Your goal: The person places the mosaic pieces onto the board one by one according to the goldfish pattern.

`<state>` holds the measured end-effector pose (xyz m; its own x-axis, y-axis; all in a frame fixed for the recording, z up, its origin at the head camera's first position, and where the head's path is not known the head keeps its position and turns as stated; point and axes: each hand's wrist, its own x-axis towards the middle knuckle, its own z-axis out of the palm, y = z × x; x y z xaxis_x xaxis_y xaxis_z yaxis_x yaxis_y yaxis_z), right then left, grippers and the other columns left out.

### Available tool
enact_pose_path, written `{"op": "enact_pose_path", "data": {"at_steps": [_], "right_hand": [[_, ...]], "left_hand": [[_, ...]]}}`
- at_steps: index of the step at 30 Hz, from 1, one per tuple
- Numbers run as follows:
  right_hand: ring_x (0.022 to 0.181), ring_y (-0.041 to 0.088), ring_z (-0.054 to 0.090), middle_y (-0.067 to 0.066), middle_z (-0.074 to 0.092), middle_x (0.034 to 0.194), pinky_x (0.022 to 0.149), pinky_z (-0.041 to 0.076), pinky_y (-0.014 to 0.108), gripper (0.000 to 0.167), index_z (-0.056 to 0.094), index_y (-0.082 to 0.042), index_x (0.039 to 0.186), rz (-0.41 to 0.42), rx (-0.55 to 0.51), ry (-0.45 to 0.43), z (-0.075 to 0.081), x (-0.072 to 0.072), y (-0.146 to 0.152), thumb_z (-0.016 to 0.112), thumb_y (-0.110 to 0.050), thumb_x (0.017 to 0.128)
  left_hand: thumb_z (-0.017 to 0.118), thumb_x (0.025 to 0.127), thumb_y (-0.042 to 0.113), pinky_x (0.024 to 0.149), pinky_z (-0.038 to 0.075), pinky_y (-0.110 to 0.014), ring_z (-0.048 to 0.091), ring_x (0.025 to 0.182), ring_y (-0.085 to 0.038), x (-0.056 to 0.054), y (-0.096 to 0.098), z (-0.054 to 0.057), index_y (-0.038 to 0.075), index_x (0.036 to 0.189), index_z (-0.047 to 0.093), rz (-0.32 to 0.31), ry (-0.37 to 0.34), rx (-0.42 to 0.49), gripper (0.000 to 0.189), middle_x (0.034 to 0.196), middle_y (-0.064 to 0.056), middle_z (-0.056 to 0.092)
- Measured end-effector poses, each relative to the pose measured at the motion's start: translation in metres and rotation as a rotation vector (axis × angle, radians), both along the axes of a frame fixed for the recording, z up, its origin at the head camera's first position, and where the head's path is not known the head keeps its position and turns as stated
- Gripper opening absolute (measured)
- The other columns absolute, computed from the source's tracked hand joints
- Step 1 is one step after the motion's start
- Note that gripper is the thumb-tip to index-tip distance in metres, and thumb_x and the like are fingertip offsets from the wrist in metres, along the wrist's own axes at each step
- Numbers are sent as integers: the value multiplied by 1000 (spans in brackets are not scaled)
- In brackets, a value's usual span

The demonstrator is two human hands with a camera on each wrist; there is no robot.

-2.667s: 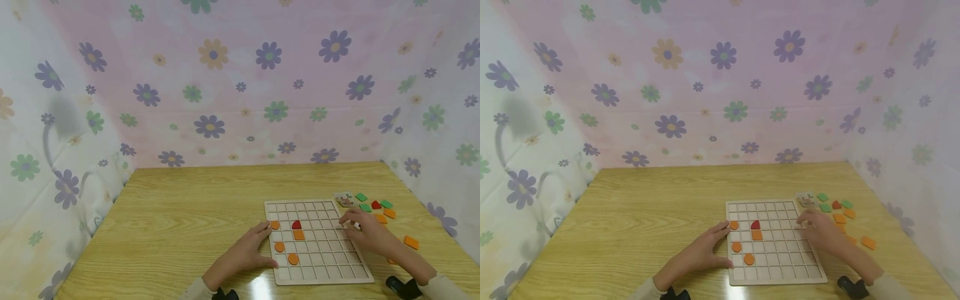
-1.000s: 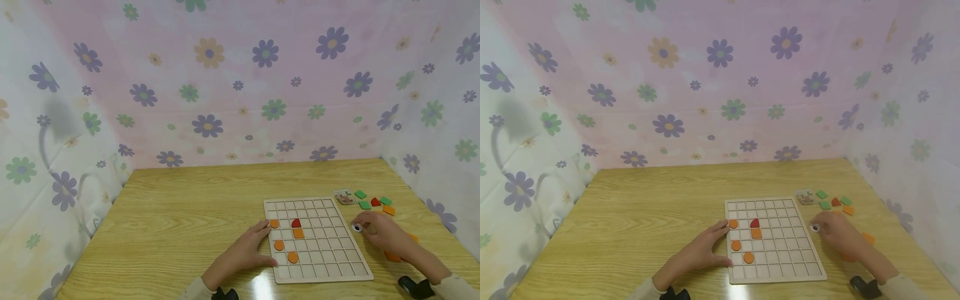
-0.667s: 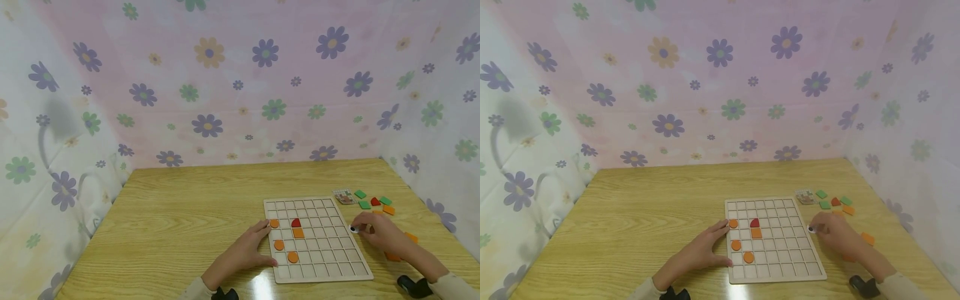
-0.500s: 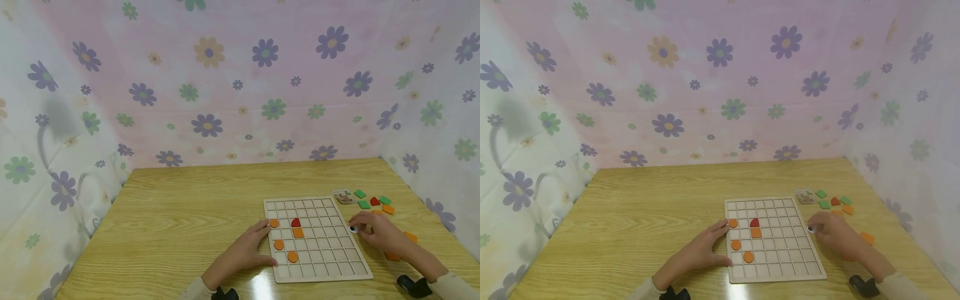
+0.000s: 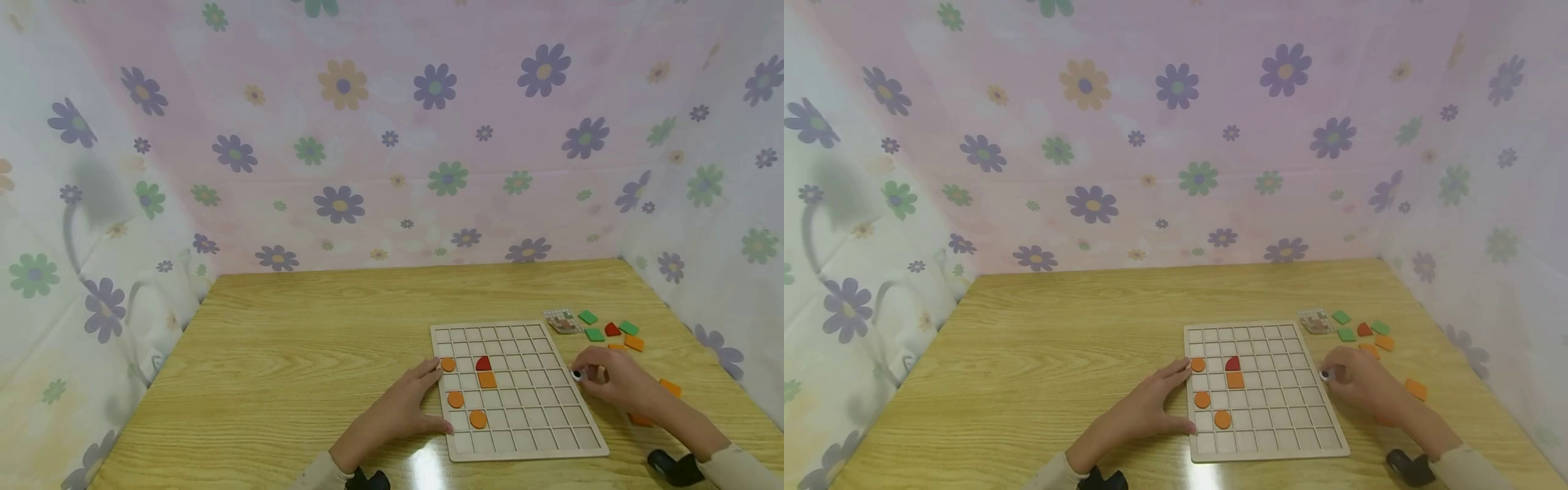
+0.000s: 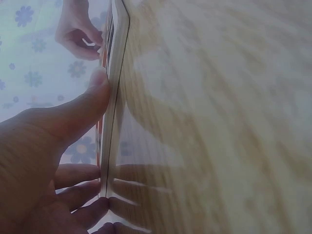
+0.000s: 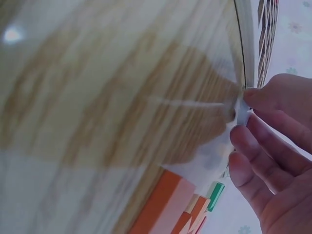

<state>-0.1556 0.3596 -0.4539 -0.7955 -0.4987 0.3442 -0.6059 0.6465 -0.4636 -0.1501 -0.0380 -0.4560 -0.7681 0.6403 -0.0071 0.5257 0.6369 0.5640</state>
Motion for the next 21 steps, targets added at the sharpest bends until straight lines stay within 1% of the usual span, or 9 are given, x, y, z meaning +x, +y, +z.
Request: {"op": "enact_pose_path", "data": {"at_steps": [5, 8, 11, 13, 16, 21], "right_hand": [[61, -1, 47, -13, 55, 77, 44, 39, 19, 29, 66, -9, 90, -16, -29, 26, 4, 1, -6, 73, 11, 71], [63, 1, 48, -10, 56, 78, 45, 41, 19, 29, 66, -10, 90, 11, -40, 55, 5, -1, -12, 73, 10, 70], [64, 1, 50, -6, 59, 81, 46, 43, 18, 29, 67, -10, 89, 50, -50, 61, 5, -2, -21, 73, 11, 70], [64, 1, 50, -3, 60, 83, 46, 44, 19, 28, 67, -10, 89, 70, -58, 43, 6, -3, -27, 72, 11, 71], [65, 0, 50, -2, 60, 84, 47, 46, 19, 25, 68, -11, 89, 83, -60, -1, 9, -1, -37, 71, 9, 74], [65, 0, 51, -2, 61, 85, 47, 47, 19, 22, 68, -11, 89, 107, -66, -24, 12, 1, -53, 72, 6, 76]], "left_hand": [[72, 73, 56, 107, 33, -43, 22, 141, -24, 0, -2, 0, 8, 146, 37, 4, 0, 1, 94, 155, -2, 24], [72, 73, 56, 107, 33, -43, 23, 141, -25, 0, -3, 0, 8, 146, 37, 5, 4, -1, 94, 155, -2, 24], [72, 73, 56, 107, 33, -43, 23, 141, -24, 0, -3, 0, 8, 146, 37, 5, 4, -1, 94, 155, -2, 24], [72, 74, 56, 107, 33, -43, 22, 141, -24, 0, -3, 0, 8, 146, 37, 5, 0, 1, 94, 155, -2, 23], [72, 74, 55, 107, 33, -43, 22, 141, -24, 0, -2, 1, 8, 146, 37, 3, -3, 2, 93, 155, -1, 23], [73, 74, 54, 107, 33, -44, 22, 141, -24, 0, -1, 2, 8, 146, 37, 0, -10, 5, 93, 155, -1, 24]]}}
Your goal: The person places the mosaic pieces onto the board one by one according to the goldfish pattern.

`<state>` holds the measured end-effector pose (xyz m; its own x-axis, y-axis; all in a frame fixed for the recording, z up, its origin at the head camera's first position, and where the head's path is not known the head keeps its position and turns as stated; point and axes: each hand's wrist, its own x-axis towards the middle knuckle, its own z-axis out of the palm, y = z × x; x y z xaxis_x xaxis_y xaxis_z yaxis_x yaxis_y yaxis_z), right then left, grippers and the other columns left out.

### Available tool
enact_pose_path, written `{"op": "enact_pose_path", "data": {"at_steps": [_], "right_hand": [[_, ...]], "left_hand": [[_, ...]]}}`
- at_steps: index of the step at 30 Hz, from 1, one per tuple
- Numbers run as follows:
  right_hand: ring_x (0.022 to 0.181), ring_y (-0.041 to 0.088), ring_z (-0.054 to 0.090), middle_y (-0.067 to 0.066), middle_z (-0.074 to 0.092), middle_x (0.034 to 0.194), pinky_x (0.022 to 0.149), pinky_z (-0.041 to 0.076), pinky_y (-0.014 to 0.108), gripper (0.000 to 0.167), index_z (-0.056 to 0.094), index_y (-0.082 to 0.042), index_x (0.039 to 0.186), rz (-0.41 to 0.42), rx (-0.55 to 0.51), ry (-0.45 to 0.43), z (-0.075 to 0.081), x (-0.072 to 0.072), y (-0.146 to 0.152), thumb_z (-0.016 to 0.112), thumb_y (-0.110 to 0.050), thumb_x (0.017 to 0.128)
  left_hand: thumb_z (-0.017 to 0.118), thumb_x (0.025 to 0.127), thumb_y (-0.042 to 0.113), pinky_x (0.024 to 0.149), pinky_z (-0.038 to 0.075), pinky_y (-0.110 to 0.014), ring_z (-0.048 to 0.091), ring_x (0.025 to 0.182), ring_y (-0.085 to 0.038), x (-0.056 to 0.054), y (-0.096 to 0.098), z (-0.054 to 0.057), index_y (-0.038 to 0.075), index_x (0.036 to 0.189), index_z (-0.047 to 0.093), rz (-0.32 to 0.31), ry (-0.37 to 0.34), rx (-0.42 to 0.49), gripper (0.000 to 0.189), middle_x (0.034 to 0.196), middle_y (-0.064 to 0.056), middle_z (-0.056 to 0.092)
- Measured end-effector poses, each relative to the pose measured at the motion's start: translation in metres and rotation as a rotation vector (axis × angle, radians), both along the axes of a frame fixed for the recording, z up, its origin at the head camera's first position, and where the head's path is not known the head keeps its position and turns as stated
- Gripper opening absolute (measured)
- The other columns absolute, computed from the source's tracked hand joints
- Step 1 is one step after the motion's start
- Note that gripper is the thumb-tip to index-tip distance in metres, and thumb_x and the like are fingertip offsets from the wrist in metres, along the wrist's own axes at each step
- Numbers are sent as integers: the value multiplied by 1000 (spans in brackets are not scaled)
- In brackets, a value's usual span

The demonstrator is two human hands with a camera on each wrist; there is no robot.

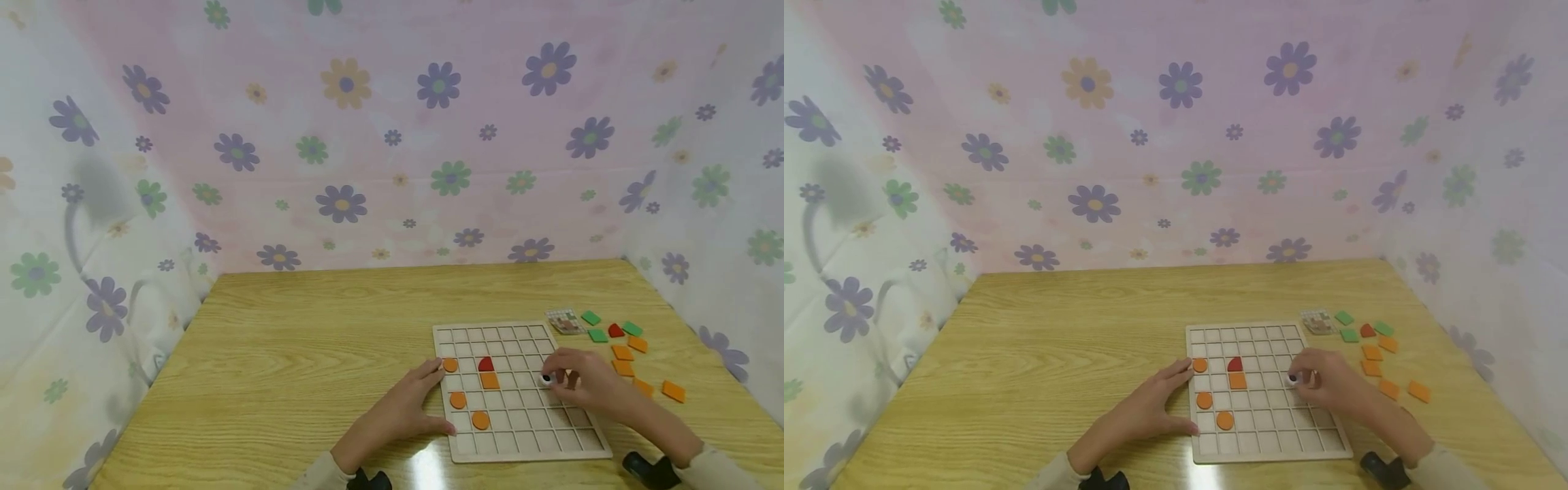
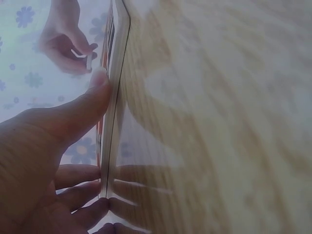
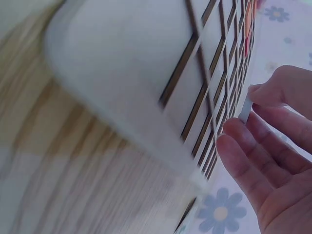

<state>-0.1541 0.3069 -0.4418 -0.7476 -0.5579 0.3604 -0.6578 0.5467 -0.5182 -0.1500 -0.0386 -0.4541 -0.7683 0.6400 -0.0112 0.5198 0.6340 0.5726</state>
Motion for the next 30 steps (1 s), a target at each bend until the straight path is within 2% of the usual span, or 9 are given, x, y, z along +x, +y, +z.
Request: {"op": "enact_pose_path", "data": {"at_steps": [9, 15, 23, 30], "right_hand": [[67, 2, 52, 2, 63, 90, 50, 49, 20, 20, 69, -10, 92, 65, -33, -50, 1, 1, -23, 71, 5, 78], [68, 2, 53, 1, 63, 90, 50, 48, 20, 21, 68, -10, 92, 104, -44, -38, 2, 1, -36, 72, 5, 78], [67, 5, 53, 1, 63, 90, 50, 49, 20, 26, 68, -11, 92, 138, -74, -58, 0, 2, -51, 66, 10, 76], [65, 6, 53, 1, 63, 88, 50, 48, 19, 24, 68, -11, 90, 186, -65, -34, -3, 2, -62, 70, 8, 75]], "left_hand": [[73, 75, 53, 108, 32, -44, 22, 141, -24, 1, 0, 0, 8, 146, 37, -1, -6, 9, 92, 155, -2, 23], [72, 75, 54, 108, 33, -43, 22, 141, -23, 0, 0, -1, 9, 147, 36, -2, 0, 3, 92, 155, -1, 23], [72, 75, 54, 108, 32, -43, 21, 141, -23, -1, 0, 0, 9, 147, 36, 2, 0, -1, 92, 155, -1, 22], [72, 74, 55, 108, 32, -43, 22, 141, -24, -1, 0, -2, 9, 146, 37, 4, 1, -6, 93, 155, 0, 23]]}}
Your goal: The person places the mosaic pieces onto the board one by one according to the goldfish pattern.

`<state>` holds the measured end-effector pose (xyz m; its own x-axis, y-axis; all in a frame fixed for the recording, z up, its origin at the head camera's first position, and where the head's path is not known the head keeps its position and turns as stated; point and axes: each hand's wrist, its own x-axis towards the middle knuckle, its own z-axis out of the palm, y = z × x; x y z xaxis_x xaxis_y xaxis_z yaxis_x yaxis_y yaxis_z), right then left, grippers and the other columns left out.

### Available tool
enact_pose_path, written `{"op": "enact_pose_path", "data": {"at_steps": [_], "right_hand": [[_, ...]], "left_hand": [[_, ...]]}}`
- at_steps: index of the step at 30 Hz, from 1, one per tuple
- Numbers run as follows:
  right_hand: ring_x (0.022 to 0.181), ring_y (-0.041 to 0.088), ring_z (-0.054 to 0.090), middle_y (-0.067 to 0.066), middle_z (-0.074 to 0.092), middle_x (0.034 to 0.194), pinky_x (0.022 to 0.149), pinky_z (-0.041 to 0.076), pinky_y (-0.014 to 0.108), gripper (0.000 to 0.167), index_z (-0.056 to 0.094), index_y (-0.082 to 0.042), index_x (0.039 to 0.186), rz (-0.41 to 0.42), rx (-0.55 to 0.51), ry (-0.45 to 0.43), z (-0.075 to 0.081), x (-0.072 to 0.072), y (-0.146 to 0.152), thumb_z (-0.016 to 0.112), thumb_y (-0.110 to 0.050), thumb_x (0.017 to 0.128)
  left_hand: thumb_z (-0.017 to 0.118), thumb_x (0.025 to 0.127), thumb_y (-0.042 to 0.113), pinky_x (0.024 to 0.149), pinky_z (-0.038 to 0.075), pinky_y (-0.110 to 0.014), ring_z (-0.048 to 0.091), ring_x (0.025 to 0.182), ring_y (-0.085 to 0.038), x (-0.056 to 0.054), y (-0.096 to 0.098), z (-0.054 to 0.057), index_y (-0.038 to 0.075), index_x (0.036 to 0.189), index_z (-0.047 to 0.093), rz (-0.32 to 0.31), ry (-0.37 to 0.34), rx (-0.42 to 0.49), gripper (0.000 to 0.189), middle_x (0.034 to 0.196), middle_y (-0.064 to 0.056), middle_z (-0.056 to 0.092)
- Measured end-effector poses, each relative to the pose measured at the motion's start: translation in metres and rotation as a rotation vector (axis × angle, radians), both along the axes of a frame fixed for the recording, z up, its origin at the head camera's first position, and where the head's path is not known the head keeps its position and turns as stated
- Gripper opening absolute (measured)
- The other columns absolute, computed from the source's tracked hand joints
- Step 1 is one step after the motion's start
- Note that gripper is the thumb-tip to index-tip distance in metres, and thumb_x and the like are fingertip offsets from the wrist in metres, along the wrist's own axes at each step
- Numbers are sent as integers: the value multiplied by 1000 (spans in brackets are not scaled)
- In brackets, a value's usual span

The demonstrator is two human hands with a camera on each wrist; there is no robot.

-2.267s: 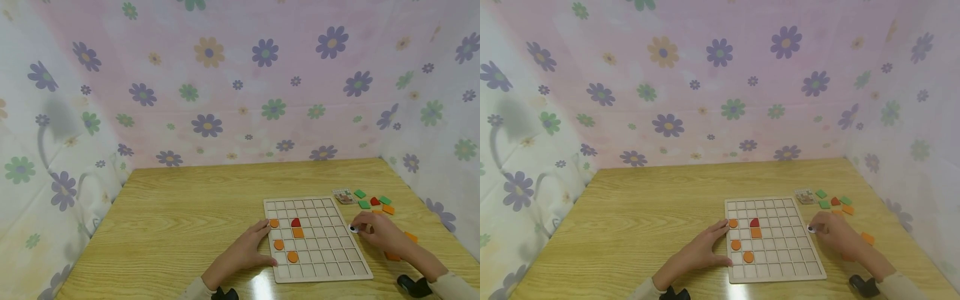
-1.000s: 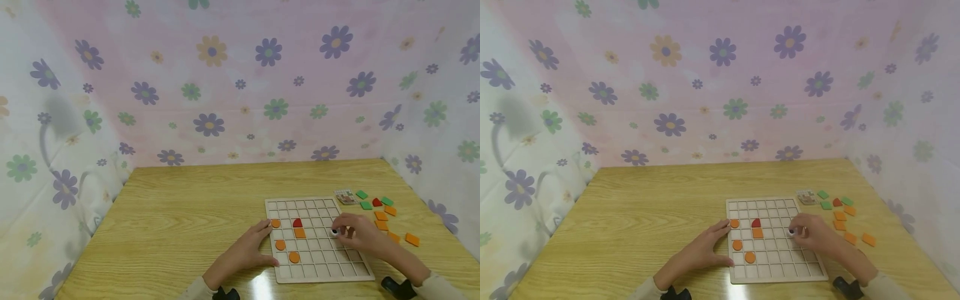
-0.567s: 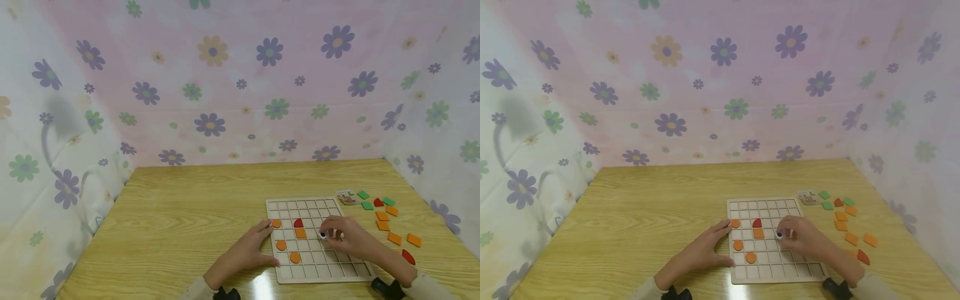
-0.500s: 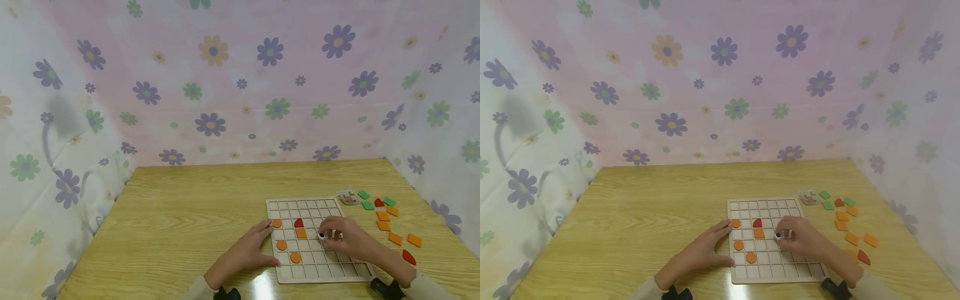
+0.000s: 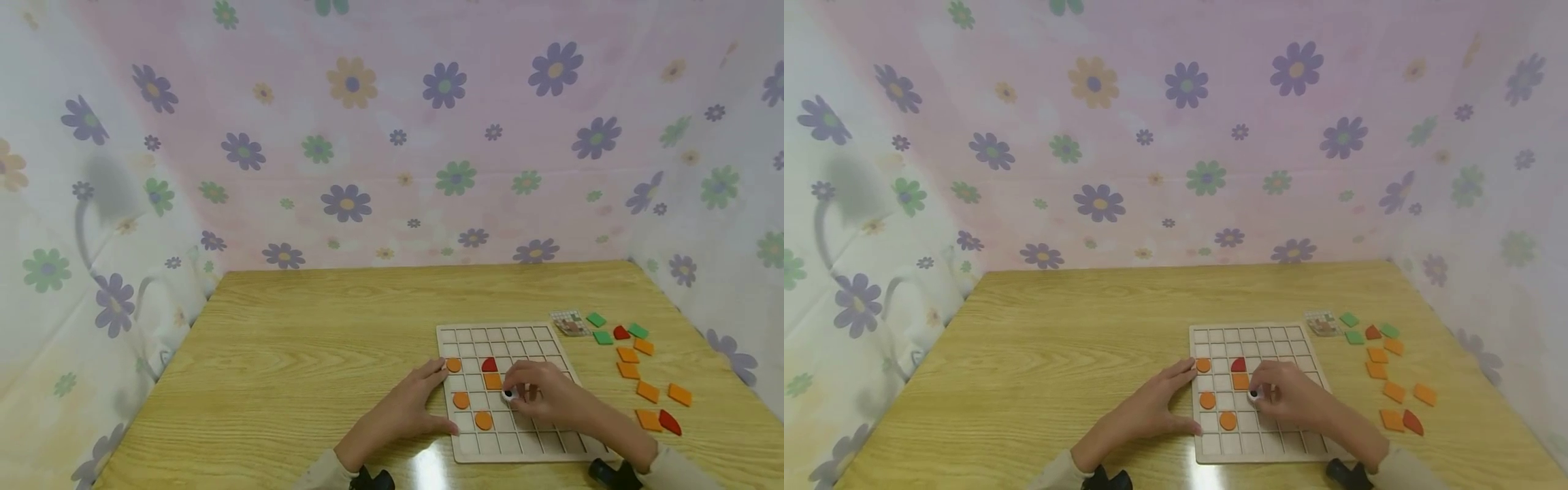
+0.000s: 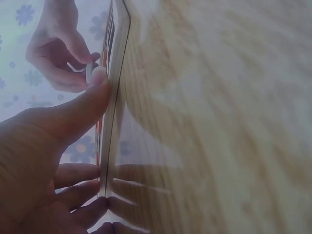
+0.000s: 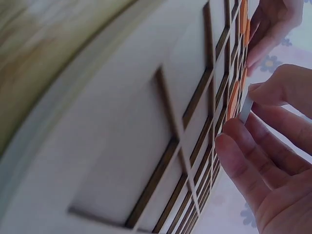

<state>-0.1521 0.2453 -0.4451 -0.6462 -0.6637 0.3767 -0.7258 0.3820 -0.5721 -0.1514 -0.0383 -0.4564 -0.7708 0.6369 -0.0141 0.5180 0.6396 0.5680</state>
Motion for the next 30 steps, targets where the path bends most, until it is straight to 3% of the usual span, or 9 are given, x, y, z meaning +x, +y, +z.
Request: {"op": "enact_pose_path", "data": {"at_steps": [7, 15, 30], "right_hand": [[63, 4, 50, -3, 62, 88, 48, 44, 17, 29, 69, -14, 87, -15, 34, -18, 0, 4, -10, 66, 11, 73], [61, 0, 46, -9, 60, 88, 49, 41, 15, 25, 69, -17, 87, -50, 110, -53, -1, 4, -16, 71, 4, 75], [66, -1, 48, -5, 58, 94, 52, 46, 18, 18, 70, -19, 85, -48, 139, -96, 0, 6, -16, 72, -2, 80]], "left_hand": [[73, 74, 54, 107, 33, -42, 23, 141, -24, 1, 1, -1, 9, 146, 38, 4, 0, 6, 92, 155, 0, 24], [72, 74, 55, 107, 33, -41, 22, 141, -23, 1, 0, -1, 9, 146, 38, 9, -2, 11, 92, 155, 0, 24], [73, 73, 55, 107, 34, -42, 23, 141, -24, 1, 1, 0, 10, 146, 38, 18, 7, 1, 93, 154, 1, 25]]}}
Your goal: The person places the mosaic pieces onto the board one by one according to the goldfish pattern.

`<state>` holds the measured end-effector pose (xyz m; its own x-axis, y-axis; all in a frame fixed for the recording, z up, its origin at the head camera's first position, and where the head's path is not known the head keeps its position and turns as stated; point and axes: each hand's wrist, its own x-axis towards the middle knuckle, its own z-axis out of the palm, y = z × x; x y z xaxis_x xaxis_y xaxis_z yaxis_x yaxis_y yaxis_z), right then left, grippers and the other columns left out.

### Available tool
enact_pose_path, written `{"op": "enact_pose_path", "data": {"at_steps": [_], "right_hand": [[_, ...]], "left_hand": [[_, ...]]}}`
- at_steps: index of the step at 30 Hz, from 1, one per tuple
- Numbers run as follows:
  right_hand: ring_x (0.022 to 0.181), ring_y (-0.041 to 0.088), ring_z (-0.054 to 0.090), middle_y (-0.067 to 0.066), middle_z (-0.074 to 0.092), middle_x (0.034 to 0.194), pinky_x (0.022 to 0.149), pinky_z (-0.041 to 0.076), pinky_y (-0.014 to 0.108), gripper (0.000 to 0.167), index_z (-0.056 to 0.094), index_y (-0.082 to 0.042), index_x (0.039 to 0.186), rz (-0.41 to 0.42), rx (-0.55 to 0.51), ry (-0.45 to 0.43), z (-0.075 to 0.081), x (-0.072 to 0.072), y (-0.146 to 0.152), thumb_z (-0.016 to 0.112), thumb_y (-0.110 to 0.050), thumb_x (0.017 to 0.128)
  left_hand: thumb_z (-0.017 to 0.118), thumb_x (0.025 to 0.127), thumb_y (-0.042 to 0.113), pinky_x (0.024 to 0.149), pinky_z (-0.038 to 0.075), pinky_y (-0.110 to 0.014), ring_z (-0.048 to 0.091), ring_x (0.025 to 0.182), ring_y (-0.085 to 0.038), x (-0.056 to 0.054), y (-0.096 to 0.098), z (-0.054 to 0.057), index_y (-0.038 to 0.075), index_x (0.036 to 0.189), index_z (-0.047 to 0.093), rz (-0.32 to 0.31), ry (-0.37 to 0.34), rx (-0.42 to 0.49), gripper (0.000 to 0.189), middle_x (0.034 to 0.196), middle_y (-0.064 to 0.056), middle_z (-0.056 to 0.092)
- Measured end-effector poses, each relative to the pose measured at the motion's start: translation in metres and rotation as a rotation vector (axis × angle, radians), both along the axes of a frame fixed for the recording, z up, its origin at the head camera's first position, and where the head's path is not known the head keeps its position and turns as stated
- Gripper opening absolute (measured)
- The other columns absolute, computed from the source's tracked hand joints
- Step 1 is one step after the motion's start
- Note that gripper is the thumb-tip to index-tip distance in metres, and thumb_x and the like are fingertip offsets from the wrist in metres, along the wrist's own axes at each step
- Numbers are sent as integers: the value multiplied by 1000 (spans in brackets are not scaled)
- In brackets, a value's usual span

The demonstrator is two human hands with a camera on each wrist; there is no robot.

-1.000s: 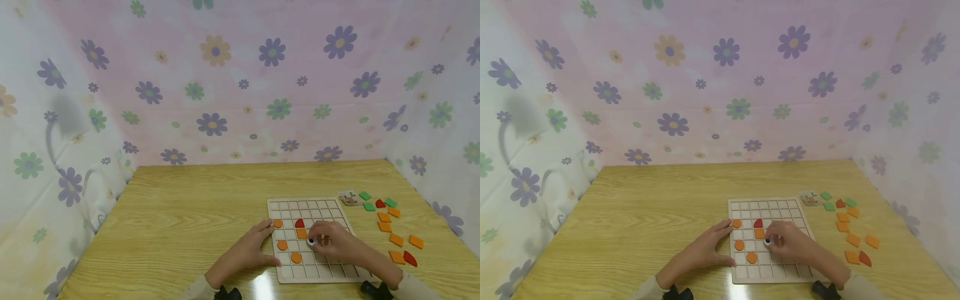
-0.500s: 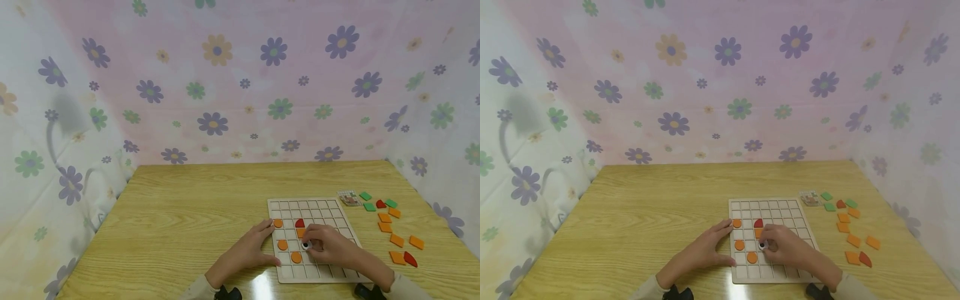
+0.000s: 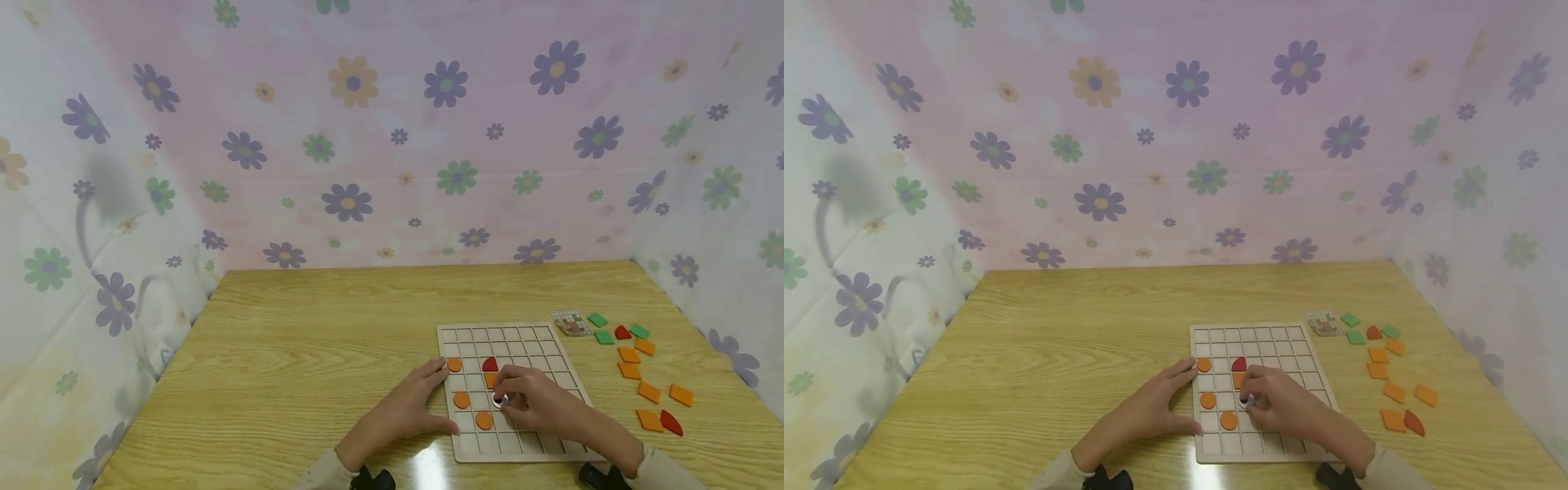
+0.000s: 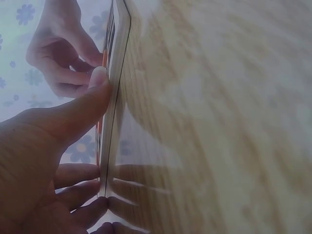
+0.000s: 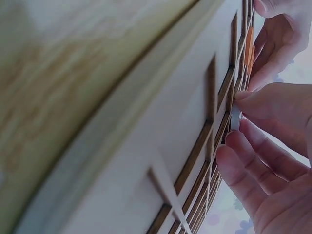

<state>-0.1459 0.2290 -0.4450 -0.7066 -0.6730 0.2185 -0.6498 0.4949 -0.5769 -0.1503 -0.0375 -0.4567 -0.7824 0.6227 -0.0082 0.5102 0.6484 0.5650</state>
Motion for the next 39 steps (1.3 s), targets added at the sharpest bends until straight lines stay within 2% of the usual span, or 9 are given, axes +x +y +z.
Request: {"op": "enact_pose_path", "data": {"at_steps": [12, 28, 34, 39], "right_hand": [[67, -1, 49, -3, 57, 92, 52, 47, 18, 17, 70, -13, 84, -20, -22, 65, -1, 4, -2, 73, 2, 77], [66, -3, 48, 0, 60, 92, 51, 46, 18, 15, 70, -12, 83, -25, -19, 90, -1, 6, -3, 73, 2, 77], [68, -2, 49, -3, 59, 94, 53, 47, 18, 16, 70, -15, 87, -43, 10, 60, 5, 6, -1, 73, -2, 80], [72, 1, 52, -4, 59, 95, 55, 47, 20, 16, 68, -17, 91, -61, 16, 89, 12, 7, 11, 73, -5, 82]], "left_hand": [[72, 73, 56, 107, 34, -43, 24, 140, -24, 0, 0, 1, 9, 145, 39, 4, -7, -5, 92, 154, 1, 25], [72, 73, 56, 107, 34, -42, 24, 140, -24, 1, 1, 2, 8, 145, 39, -3, -2, -7, 92, 154, 0, 25], [73, 73, 55, 107, 34, -41, 24, 140, -23, 2, 1, 3, 8, 145, 40, 2, -8, -8, 92, 154, 0, 25], [73, 73, 55, 107, 33, -41, 24, 141, -24, 1, 1, 3, 8, 145, 39, -4, -3, -7, 93, 154, -1, 25]]}}
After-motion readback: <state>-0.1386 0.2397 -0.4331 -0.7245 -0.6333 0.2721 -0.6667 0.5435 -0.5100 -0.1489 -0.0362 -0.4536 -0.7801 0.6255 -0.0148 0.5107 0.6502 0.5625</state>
